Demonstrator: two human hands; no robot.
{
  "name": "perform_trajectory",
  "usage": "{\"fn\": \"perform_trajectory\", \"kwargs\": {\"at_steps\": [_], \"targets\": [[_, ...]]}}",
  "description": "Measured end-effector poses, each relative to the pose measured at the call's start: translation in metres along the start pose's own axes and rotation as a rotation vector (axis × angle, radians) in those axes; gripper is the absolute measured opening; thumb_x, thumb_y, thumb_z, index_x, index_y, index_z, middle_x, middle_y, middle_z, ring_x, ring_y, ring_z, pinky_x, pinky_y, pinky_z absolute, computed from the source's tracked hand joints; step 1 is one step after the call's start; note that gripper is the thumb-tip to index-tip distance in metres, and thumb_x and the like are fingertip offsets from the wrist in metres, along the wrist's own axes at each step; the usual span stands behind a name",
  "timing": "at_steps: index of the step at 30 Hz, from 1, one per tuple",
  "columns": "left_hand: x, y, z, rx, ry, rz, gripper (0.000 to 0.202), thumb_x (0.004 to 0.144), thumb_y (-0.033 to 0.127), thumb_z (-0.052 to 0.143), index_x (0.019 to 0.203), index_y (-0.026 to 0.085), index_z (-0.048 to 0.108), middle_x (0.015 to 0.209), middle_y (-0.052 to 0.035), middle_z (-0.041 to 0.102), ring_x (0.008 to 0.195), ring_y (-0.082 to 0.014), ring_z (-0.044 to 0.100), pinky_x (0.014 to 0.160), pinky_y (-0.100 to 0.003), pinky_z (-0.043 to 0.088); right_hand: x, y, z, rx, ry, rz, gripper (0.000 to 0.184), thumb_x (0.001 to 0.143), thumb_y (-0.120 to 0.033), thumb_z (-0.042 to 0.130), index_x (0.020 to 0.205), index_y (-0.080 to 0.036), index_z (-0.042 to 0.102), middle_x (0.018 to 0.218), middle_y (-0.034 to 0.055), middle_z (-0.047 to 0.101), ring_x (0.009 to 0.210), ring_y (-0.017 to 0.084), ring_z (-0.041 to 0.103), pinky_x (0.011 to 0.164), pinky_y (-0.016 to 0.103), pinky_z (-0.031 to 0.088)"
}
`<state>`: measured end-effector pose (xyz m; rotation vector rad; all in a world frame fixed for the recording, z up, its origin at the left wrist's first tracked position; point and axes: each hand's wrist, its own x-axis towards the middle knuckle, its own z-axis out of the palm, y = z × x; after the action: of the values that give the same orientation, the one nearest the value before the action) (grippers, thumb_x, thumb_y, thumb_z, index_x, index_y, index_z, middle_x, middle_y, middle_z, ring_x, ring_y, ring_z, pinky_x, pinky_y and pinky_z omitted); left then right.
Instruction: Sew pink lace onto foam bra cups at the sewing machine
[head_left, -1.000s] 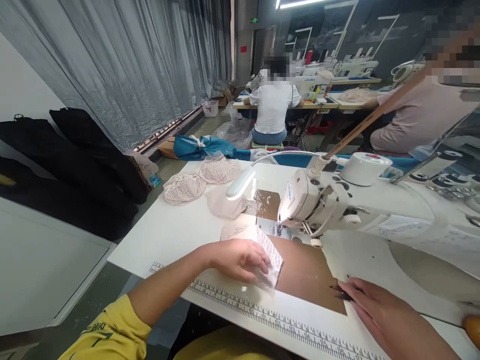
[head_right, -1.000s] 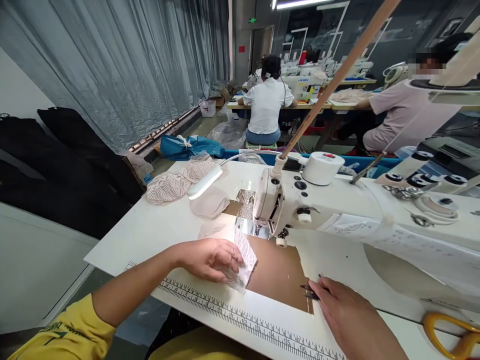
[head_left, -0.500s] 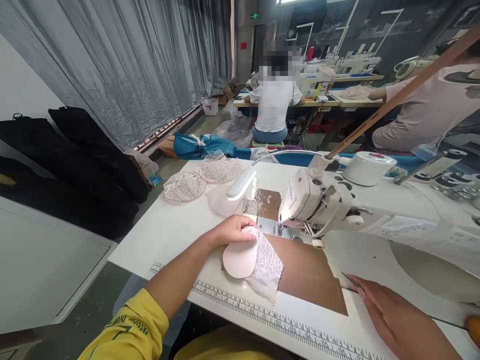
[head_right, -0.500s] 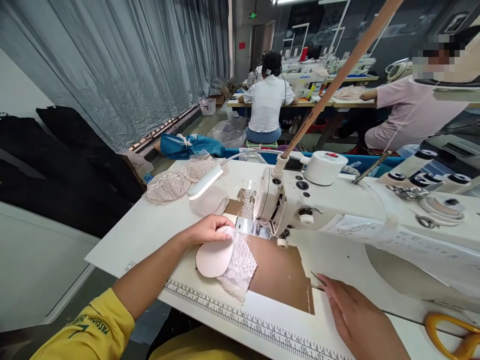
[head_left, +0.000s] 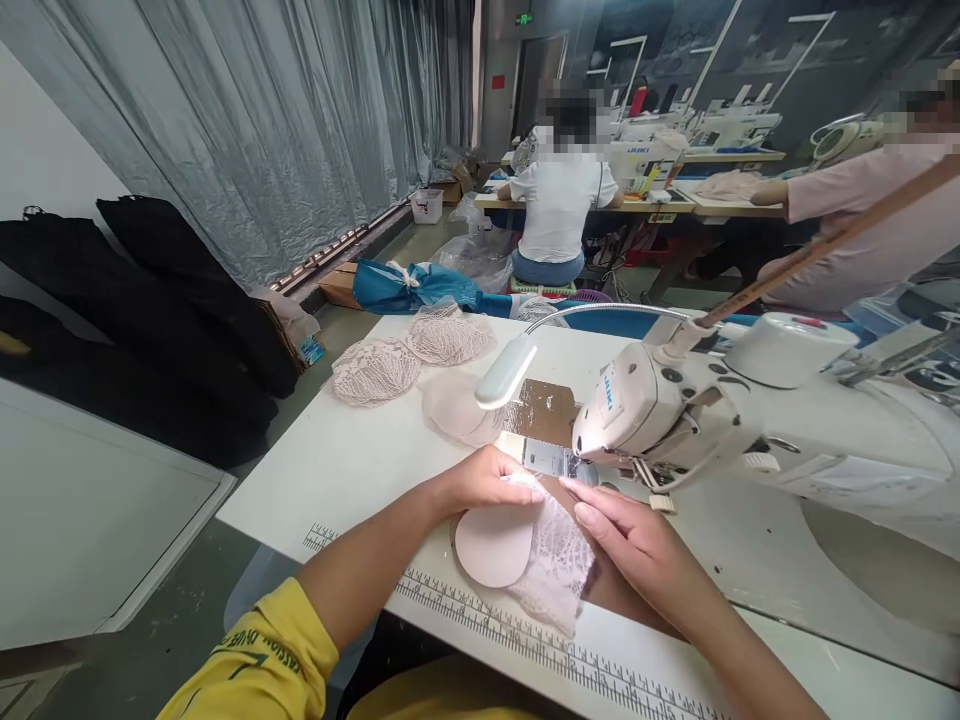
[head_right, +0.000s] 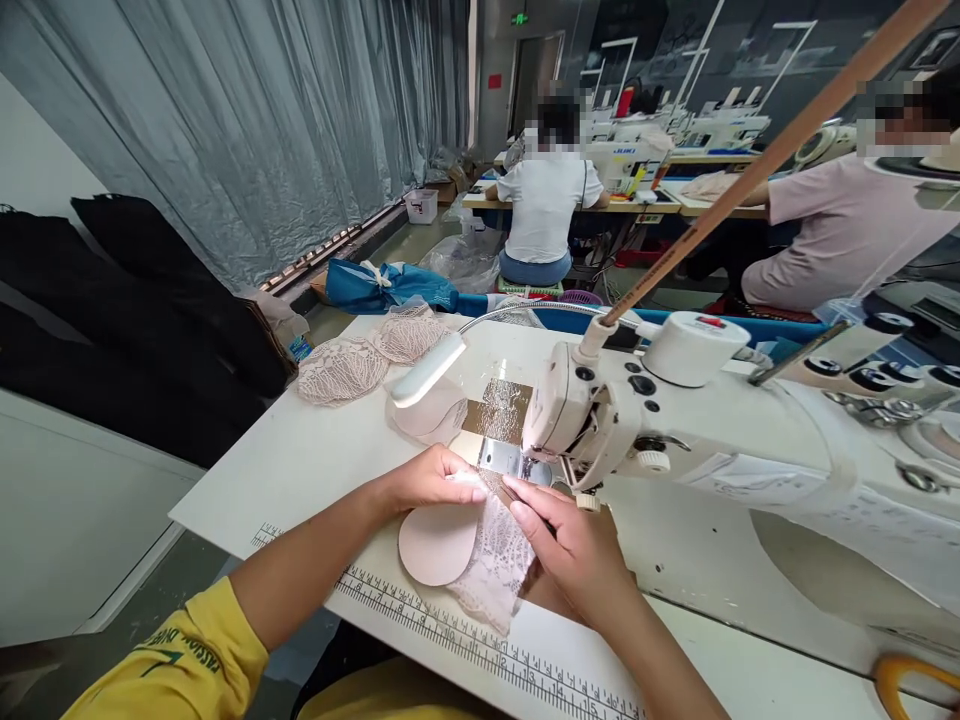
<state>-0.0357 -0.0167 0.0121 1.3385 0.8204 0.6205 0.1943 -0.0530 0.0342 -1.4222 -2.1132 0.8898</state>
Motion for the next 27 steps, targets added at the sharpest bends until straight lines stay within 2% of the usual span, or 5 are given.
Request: {"fn": "perform_trajectory", "kwargs": {"at_steps": [5,8,12,20,27], "targets": [[0.001,-0.002,0.001,0.082,-0.020,0.061,0.032,0.074,0.042,0.072,0.075,0.010,0.069,0.070,-0.0027,0.058,0.066,-0.0137,0.052,0.060,-0.025,0.039,0.008,0.002,0.005,0.164,-0.062,0.093,0.043,0.086,-0.045,0.054,0.122,-0.023,0.062,0.123,0.0093,0.065,0.111,0.028,0.061,0.095,0.047,0.049],[0.001,-0.002,0.003,0.024,-0.059,0.046,0.032,0.075,0.041,0.071,0.072,0.010,0.067,0.065,-0.0007,0.054,0.062,-0.0112,0.048,0.058,-0.024,0.036,0.008,0.000,0.009,0.225,-0.076,0.089,0.034,0.086,-0.042,0.054,0.111,-0.021,0.064,0.102,0.0076,0.071,0.092,0.023,0.066,0.080,0.037,0.055],[0.002,-0.003,0.005,-0.016,-0.062,0.048,0.028,0.074,0.037,0.072,0.070,0.010,0.065,0.065,0.0008,0.050,0.062,-0.0094,0.043,0.057,-0.023,0.032,0.008,-0.003,0.012,0.246,-0.104,0.065,0.025,0.086,-0.040,0.054,0.100,-0.021,0.063,0.084,0.0032,0.068,0.075,0.019,0.064,0.066,0.031,0.054],[0.004,-0.004,0.003,0.040,-0.119,0.039,0.030,0.074,0.037,0.071,0.064,0.011,0.059,0.063,0.0027,0.042,0.061,-0.0085,0.037,0.055,-0.022,0.026,0.010,-0.016,0.012,0.252,-0.077,0.042,0.020,0.086,-0.038,0.054,0.094,-0.022,0.064,0.092,0.0032,0.070,0.084,0.019,0.064,0.074,0.032,0.051],[0.002,0.003,0.005,0.090,-0.153,0.020,0.042,0.076,0.044,0.069,0.056,0.011,0.053,0.057,0.0049,0.034,0.056,-0.0067,0.031,0.051,-0.022,0.024,0.011,-0.013,0.014,0.341,-0.112,0.051,0.022,0.087,-0.040,0.055,0.084,-0.021,0.065,0.082,0.0026,0.068,0.077,0.018,0.063,0.070,0.030,0.050]]}}
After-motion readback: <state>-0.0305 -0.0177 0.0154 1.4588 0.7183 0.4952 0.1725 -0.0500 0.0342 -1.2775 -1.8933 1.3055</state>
